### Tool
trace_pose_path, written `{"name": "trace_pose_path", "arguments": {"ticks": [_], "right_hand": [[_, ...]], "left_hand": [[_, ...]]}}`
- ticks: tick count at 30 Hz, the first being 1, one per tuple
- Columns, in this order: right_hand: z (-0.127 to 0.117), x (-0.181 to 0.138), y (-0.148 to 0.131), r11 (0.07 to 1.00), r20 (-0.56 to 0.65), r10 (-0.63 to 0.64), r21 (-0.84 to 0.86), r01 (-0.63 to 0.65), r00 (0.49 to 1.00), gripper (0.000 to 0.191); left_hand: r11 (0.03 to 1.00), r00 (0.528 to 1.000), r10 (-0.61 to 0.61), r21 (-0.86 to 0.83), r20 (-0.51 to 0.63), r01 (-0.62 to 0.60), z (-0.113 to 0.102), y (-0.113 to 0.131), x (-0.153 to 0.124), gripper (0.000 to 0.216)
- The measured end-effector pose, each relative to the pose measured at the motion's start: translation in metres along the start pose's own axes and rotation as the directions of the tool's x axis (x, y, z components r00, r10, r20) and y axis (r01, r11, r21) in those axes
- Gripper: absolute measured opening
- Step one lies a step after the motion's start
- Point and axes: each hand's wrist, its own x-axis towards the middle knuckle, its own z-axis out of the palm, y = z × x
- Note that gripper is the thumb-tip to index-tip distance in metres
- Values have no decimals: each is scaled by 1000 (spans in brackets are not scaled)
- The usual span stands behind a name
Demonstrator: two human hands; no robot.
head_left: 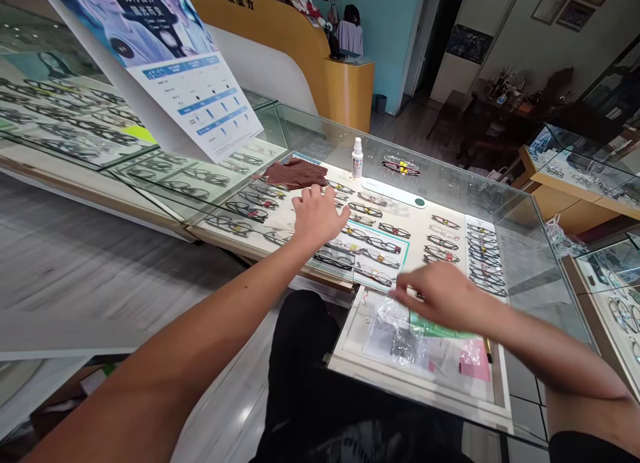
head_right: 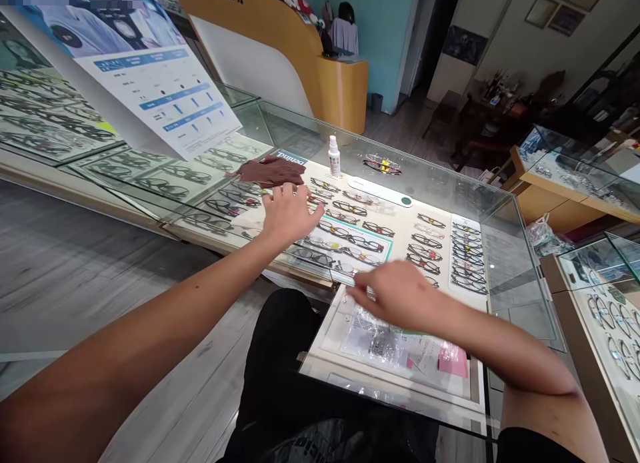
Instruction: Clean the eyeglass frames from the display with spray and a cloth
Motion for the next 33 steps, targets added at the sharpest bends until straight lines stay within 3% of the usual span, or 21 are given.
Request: {"name": "trace_pose_path", "arguments": {"ticks": [3, 6, 8, 10, 16, 25, 30, 33], "right_hand": [[-43, 45, 47, 978, -310, 167, -70, -198, 936, 33], [-69, 109, 105, 965, -474, 138, -134, -226, 870, 28], [-77, 148, 138, 957, -462, 126, -178, -231, 878, 27], [-82, 180, 160, 932, -454, 193, -193, -307, 870, 27], [-87, 235, 188, 909, -343, 288, -195, -368, 894, 26], [-88, 258, 203, 914, -278, 324, -154, -374, 905, 26], [-80, 237, 189, 911, -329, 342, -112, -396, 880, 26], [-73, 209, 172, 930, -376, 318, -57, -364, 871, 30]], "left_hand": [[1000, 1000, 0, -5, 0, 0, 0, 0, -1, 53], [1000, 1000, -3, -16, -6, 2, 0, 0, -1, 54], [1000, 1000, -3, -22, -8, 3, 0, 0, -1, 54], [1000, 1000, -4, -23, -9, 4, 0, 0, -1, 53], [1000, 1000, 13, -16, -12, -13, 1, -1, 1, 50], [1000, 1000, 3, -17, -19, -3, 2, -1, 1, 47], [1000, 1000, -3, -25, -22, 2, 1, 0, 2, 46], [1000, 1000, 0, -27, -17, 0, 0, 0, 2, 47]]}}
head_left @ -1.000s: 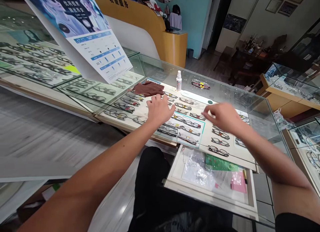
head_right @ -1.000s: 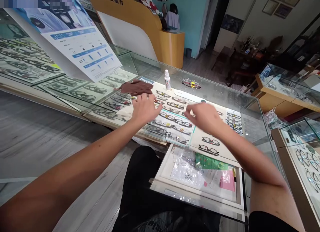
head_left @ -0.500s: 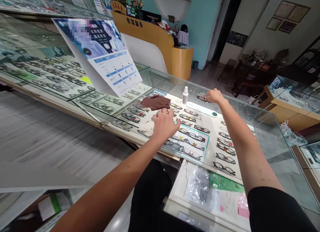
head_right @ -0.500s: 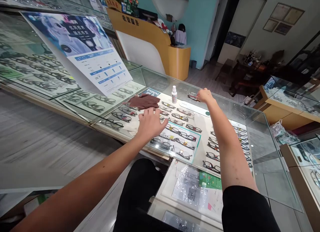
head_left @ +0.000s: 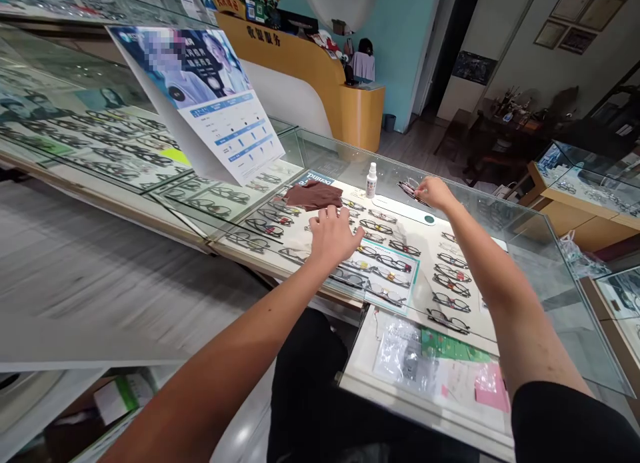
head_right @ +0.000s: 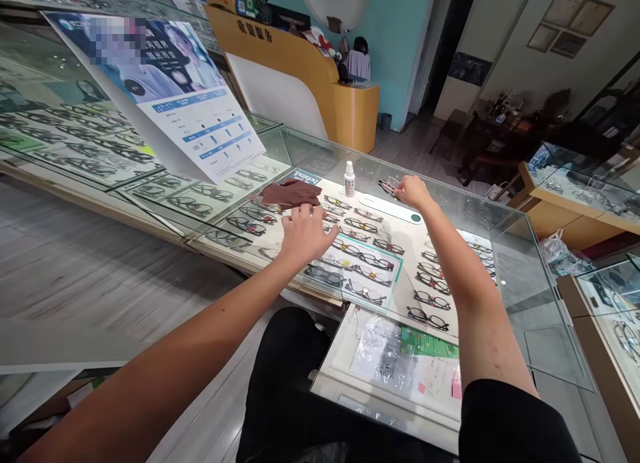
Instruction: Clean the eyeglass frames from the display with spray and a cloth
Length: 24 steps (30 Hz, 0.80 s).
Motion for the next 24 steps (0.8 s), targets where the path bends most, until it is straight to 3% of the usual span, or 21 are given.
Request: {"name": "trace_pose_path", "arguments": {"ticks": [2, 5, 7, 9, 11, 14, 18, 22, 24], "right_hand": [[-8, -35, -7, 986, -84, -76, 145, 87, 994, 30], [-26, -108, -24, 837, -135, -265, 460, 297, 955, 23], [-36, -164, -39, 690, -15, -386, 658, 299, 923, 19], [-36, -219, -54, 594, 146, -480, 780, 198, 865, 16], [-23, -266, -67, 598, 267, -506, 794, 111, 820, 16], [22, -309, -76, 732, 367, -420, 678, 71, 830, 16], [93, -307, -67, 876, 276, -325, 447, 178, 904, 13], [140, -257, -38, 978, 88, -174, 131, 162, 981, 16], [154, -227, -22, 990, 26, -116, 87, 113, 993, 22]], "left_hand": [[1000, 1000, 3, 2, 5, -3, -1, 0, 0, 48], [1000, 1000, -7, 12, 10, 7, -1, 1, 0, 48], [1000, 1000, -14, 18, 15, 14, -2, 1, 0, 48], [1000, 1000, -15, 22, 22, 14, -2, 1, -1, 48], [1000, 1000, -14, 23, 27, 13, -2, 1, -1, 50], [1000, 1000, -9, 16, 26, 8, -2, 1, -2, 54], [1000, 1000, -11, 6, 17, 11, -2, 1, -2, 56], [1000, 1000, -17, 9, 11, 17, -1, 1, -1, 55], [1000, 1000, -18, 11, 11, 18, -2, 1, -1, 55]]}}
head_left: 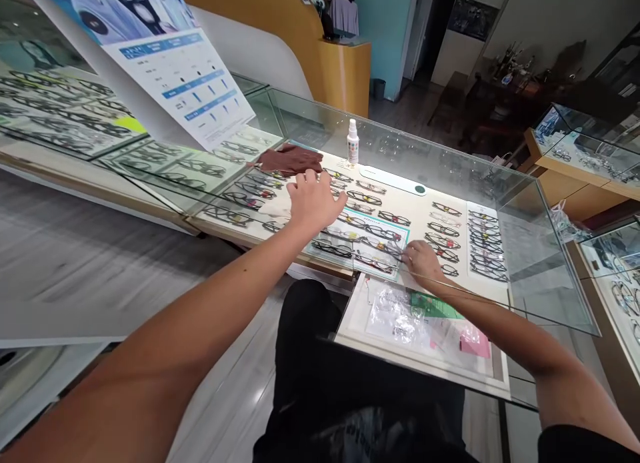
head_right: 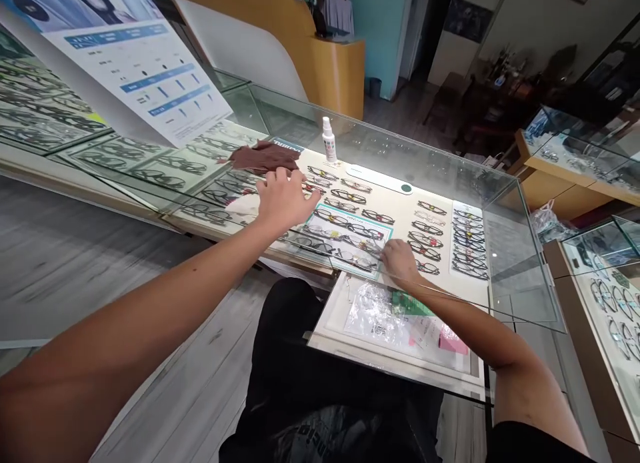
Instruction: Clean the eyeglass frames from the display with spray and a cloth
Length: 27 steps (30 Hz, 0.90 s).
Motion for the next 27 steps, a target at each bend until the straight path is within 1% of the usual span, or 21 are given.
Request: {"name": "trace_pose_path", "arguments": {"ticks": [4, 7, 11, 16, 21, 24, 27], "right_hand": [[16, 48, 33, 995, -86, 84, -50, -89, 993, 31], [22, 80, 53, 990, -132, 108, -80, -120, 985, 33], [21, 123, 78, 988, -145, 84, -116, -101, 986, 33], [25, 169, 101, 987, -93, 24, -154, -38, 995, 31], [40, 191, 105, 987, -31, -1, -158, -4, 1000, 31], [46, 194, 103, 989, -8, -8, -147, 7, 1000, 31], [47, 194, 102, 991, 2, -6, -135, 6, 1000, 33]], "left_hand": [[1000, 1000, 6, 7, -2, -6, 0, 0, 0, 54], [1000, 1000, 1, 26, -5, -1, 0, 0, 0, 54], [999, 1000, -8, 45, 1, 8, 0, 0, -1, 53], [997, 1000, -5, 75, 4, 5, -1, 0, -1, 52], [997, 1000, -12, 82, 19, 10, -2, 0, -1, 50], [997, 999, -22, 80, 23, 20, -2, 0, 0, 50], [997, 999, -21, 75, 28, 18, -2, 0, 0, 50]]}}
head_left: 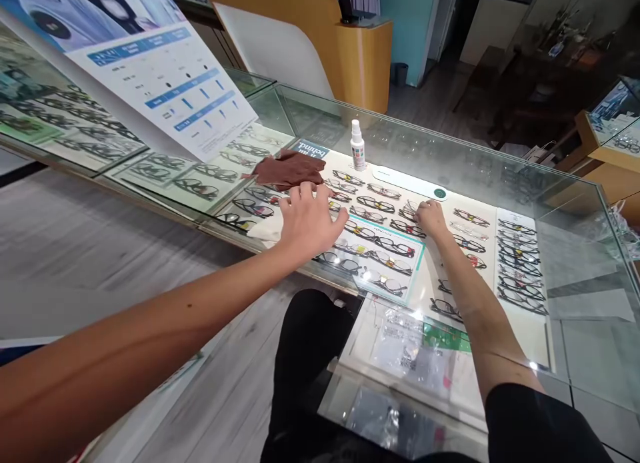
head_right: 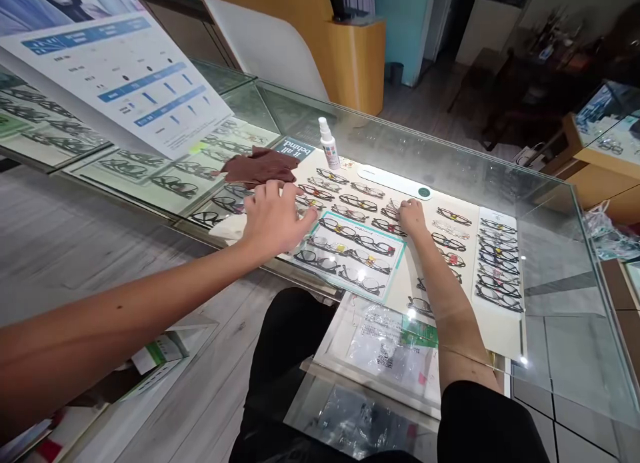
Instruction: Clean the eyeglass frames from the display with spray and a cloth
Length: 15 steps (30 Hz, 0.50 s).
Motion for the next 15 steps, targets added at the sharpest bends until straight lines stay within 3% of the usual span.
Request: {"name": "trace_pose_path", "arguments": {"ticks": [15], "right_hand": [[0, -2, 9, 989, -17, 91, 114, -89, 996, 33]], "left_hand": [[1000, 1000, -5, -12, 11, 5, 1, -1, 0, 52]]}}
